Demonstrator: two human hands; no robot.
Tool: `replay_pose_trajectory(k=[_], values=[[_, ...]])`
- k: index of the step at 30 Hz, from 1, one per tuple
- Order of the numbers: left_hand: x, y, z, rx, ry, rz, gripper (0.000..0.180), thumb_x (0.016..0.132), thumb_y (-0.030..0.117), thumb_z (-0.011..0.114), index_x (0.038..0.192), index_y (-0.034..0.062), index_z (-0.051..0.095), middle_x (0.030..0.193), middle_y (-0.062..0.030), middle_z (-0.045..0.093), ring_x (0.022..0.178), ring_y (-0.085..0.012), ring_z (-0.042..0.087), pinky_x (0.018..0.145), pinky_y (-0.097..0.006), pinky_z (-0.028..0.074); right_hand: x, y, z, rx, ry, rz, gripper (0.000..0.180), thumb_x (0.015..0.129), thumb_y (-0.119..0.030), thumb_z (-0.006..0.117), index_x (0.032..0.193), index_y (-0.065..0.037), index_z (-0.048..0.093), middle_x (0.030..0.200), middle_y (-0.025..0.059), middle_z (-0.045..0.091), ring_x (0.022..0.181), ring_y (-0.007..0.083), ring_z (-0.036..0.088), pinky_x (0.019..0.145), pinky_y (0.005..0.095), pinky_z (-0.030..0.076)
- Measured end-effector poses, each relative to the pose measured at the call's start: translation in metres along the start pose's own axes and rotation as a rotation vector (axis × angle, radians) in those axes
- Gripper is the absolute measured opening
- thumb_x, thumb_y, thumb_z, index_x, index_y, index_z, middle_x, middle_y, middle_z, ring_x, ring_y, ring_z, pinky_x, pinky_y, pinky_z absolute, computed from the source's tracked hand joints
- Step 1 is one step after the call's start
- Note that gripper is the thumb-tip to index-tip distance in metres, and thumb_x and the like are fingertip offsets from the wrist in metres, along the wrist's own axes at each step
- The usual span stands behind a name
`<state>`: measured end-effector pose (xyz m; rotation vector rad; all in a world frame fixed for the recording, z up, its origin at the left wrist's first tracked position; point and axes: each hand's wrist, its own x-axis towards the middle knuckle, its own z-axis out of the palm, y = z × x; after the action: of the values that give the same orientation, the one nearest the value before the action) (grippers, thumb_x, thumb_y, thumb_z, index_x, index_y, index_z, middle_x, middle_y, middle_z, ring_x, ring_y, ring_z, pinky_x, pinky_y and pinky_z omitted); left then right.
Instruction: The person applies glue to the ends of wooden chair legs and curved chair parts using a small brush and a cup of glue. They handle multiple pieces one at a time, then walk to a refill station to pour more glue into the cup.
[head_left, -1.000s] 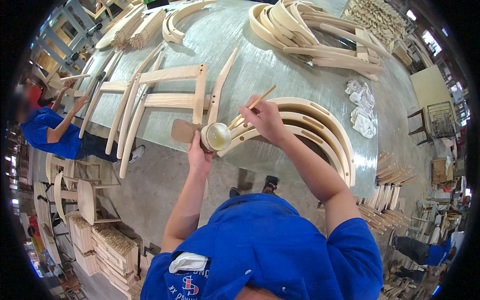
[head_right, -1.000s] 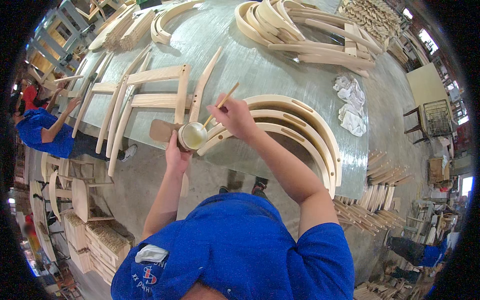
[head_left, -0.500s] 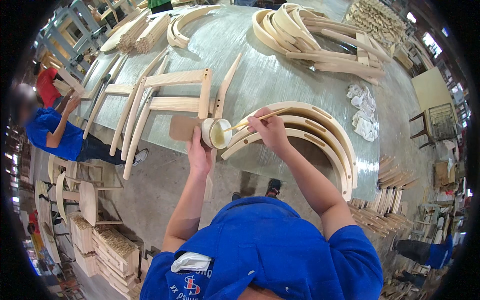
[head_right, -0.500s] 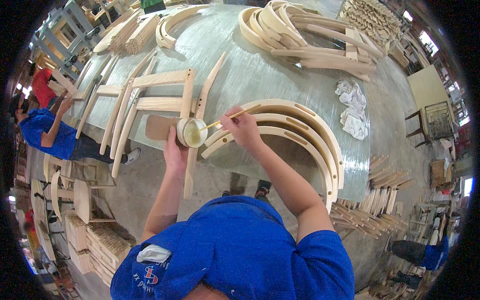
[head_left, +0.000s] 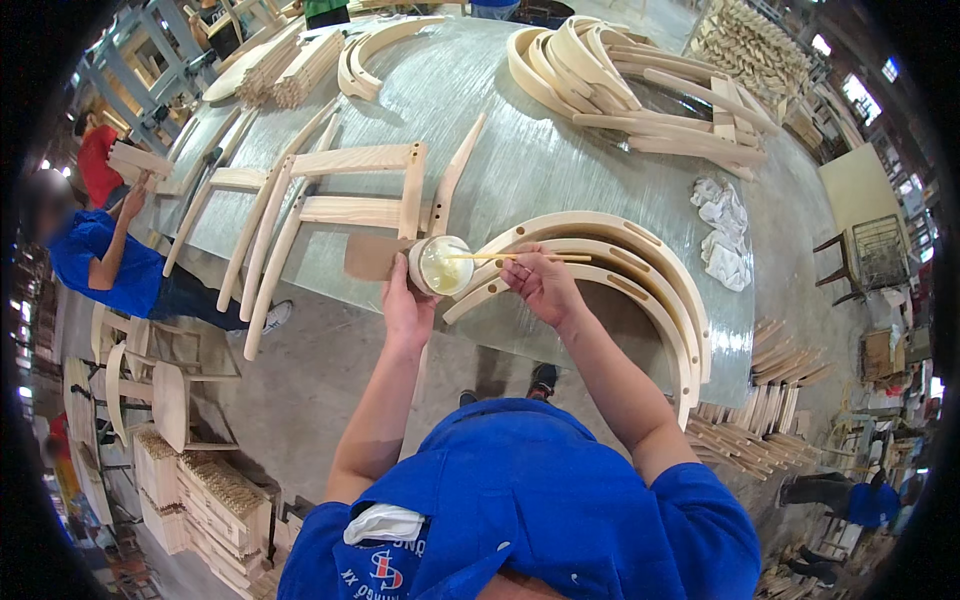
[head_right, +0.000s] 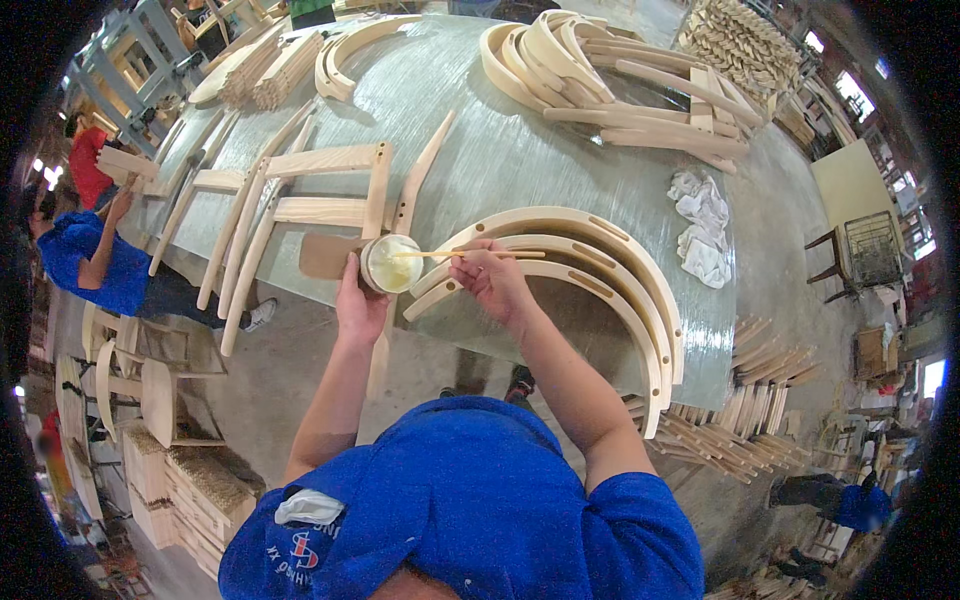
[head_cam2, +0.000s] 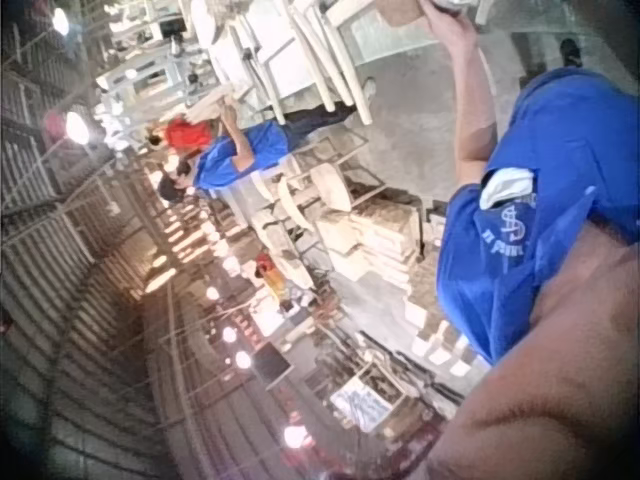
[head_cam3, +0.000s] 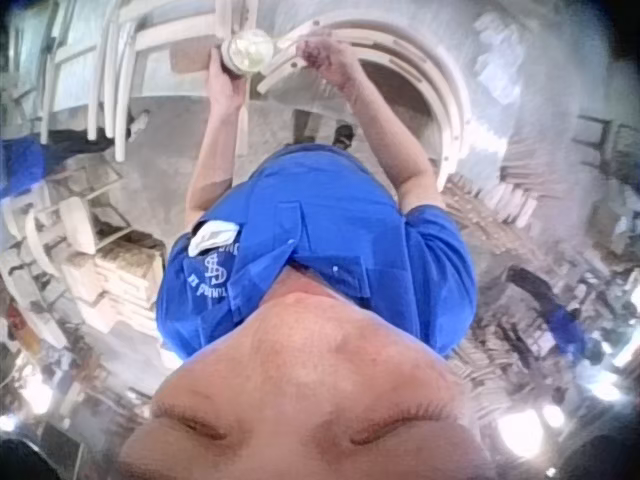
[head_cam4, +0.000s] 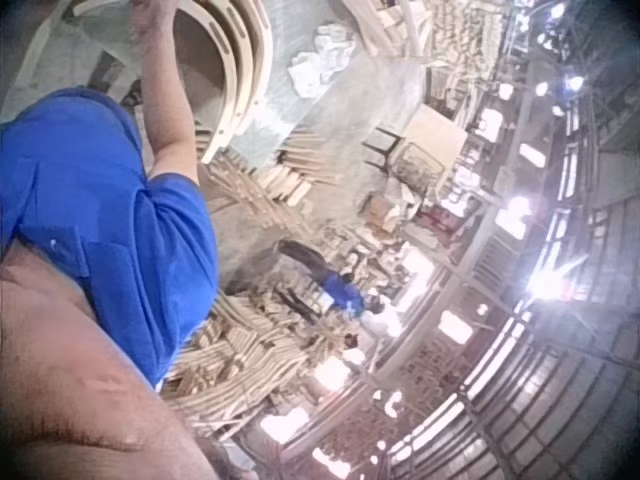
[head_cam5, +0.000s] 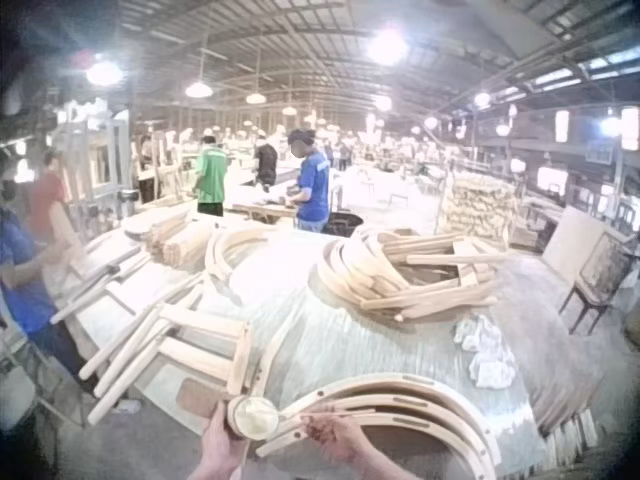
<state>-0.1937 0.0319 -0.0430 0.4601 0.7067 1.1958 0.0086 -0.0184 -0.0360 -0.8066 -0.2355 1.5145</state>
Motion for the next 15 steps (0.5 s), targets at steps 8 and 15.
replay_pose_trajectory(k=[8, 15], values=[[0.002, -0.018, 0.018, 0.019, 0.039, -0.04, 0.038, 0.096, 0.032, 0.042, 0.127, 0.0089, 0.041, 0.124, -0.0085, 0.05, 0.114, -0.023, 0.051, 0.088, -0.048, 0.047, 0.012, 0.016, -0.015, 0.049, 0.156, 0.079, 0.019, 0.09, -0.023, 0.056, 0.088, -0.004, 0.054, 0.07, 0.0044, 0.057, 0.061, 0.0134, 0.058, 0.059, 0.0279, 0.054], [-0.014, -0.014, -0.033, 0.267, 0.092, -0.199, 0.039, 0.094, 0.036, 0.045, 0.125, 0.0125, 0.042, 0.114, -0.0077, 0.057, 0.098, -0.0203, 0.061, 0.073, -0.044, 0.054, 0.009, -0.043, -0.007, -0.693, 0.154, -0.521, 0.019, 0.089, -0.018, 0.059, 0.08, -0.004, 0.05, 0.066, 0.007, 0.058, 0.058, 0.0141, 0.061, 0.052, 0.0269, 0.052]])
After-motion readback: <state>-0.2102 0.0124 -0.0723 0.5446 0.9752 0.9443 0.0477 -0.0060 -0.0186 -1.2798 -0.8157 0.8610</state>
